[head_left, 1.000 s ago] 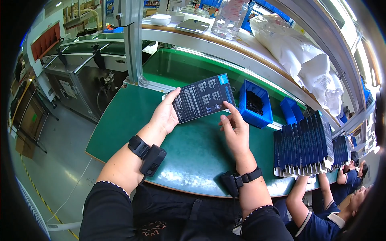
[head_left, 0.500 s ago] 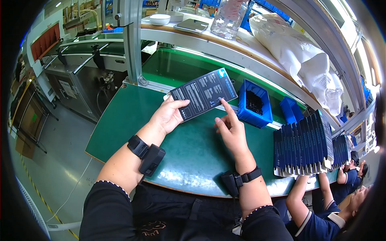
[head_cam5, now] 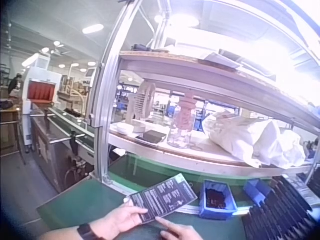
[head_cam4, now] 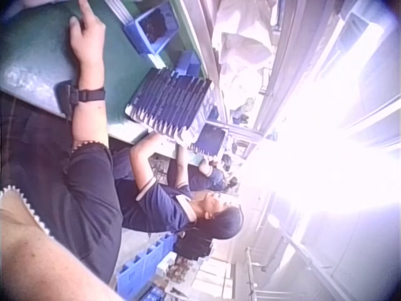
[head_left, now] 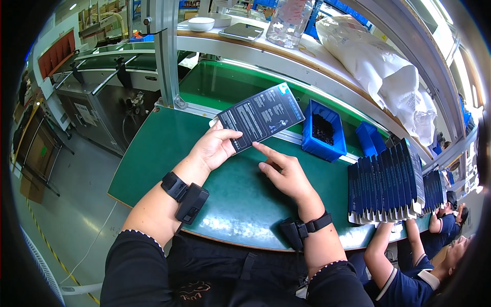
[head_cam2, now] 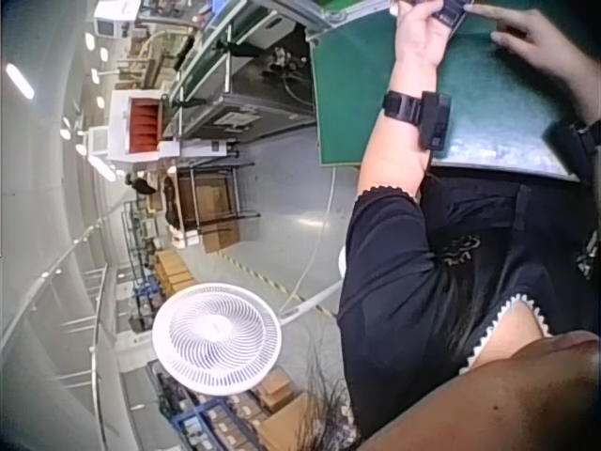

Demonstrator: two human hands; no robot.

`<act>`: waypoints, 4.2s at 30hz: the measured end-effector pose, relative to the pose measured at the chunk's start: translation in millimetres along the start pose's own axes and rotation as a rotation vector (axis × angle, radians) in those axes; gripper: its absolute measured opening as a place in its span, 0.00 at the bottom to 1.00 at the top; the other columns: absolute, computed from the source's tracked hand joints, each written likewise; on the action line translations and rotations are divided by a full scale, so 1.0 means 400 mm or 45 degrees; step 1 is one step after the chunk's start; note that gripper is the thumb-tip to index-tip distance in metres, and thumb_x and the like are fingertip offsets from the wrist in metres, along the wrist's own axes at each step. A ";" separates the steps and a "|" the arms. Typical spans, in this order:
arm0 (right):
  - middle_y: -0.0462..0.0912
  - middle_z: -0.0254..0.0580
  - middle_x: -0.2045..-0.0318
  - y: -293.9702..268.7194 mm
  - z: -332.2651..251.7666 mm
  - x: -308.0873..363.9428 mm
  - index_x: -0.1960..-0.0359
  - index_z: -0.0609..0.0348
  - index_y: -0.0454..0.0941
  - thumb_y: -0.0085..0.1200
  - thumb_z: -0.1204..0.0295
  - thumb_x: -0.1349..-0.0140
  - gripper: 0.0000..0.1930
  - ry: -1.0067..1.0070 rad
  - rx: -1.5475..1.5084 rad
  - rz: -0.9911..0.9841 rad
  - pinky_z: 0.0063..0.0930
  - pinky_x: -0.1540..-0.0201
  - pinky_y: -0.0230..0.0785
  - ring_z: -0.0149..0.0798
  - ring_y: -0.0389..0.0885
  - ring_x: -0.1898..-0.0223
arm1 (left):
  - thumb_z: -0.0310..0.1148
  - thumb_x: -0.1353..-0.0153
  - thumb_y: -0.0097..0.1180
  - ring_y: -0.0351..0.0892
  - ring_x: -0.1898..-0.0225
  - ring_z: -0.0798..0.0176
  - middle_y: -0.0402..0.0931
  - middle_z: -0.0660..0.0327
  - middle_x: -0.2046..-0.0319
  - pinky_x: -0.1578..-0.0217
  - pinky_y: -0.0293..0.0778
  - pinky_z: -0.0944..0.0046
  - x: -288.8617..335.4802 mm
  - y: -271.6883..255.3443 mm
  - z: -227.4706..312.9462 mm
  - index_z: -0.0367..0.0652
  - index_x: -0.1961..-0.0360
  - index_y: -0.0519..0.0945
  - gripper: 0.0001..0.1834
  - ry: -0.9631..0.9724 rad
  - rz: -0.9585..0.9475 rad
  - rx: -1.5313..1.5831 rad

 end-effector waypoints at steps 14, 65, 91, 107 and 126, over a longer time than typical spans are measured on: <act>0.74 0.36 0.80 -0.022 0.051 -0.010 0.44 0.50 0.69 0.42 0.83 0.41 0.23 0.037 -0.070 0.445 0.21 0.70 0.69 0.27 0.73 0.78 | 0.24 0.44 0.46 0.79 0.58 0.58 0.77 0.55 0.59 0.54 0.75 0.55 0.007 -0.003 -0.003 0.35 0.54 0.69 0.16 -0.070 0.215 -0.063; 0.72 0.30 0.81 -0.064 0.096 0.001 0.66 0.69 0.76 0.49 0.78 0.45 0.07 0.044 -0.165 1.022 0.17 0.74 0.63 0.20 0.66 0.78 | 0.35 0.39 0.49 0.81 0.64 0.69 0.79 0.60 0.63 0.63 0.78 0.69 0.016 0.017 -0.002 0.37 0.55 0.73 0.15 -0.154 0.149 -0.476; 0.76 0.40 0.69 -0.065 0.086 -0.003 0.40 0.62 0.62 0.46 0.65 0.34 0.23 0.132 -0.372 0.928 0.19 0.63 0.65 0.25 0.71 0.67 | 0.50 0.37 0.44 0.73 0.48 0.54 0.73 0.49 0.51 0.45 0.66 0.49 0.013 0.032 0.013 0.33 0.44 0.64 0.31 -0.385 -0.176 0.244; 0.66 0.49 0.43 -0.083 0.053 0.004 0.39 0.65 0.58 0.36 0.64 0.31 0.23 -0.175 -0.370 0.995 0.27 0.40 0.53 0.37 0.64 0.42 | 0.60 0.42 0.44 0.60 0.38 0.49 0.59 0.47 0.39 0.39 0.54 0.49 0.033 0.064 0.019 0.35 0.37 0.55 0.43 -0.500 -0.453 0.455; 0.73 0.41 0.53 -0.088 0.058 0.001 0.41 0.65 0.62 0.37 0.64 0.31 0.22 -0.265 -0.402 0.970 0.23 0.47 0.59 0.30 0.70 0.52 | 0.57 0.36 0.37 0.68 0.43 0.54 0.69 0.51 0.45 0.42 0.61 0.56 0.032 0.062 -0.004 0.36 0.40 0.62 0.36 -0.569 -0.345 0.289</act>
Point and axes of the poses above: each hand's wrist, its own x-axis away from the middle knuckle, its own y-axis out of the palm, z = x × y, the point moved 2 cm from there along -x, towards the middle knuckle
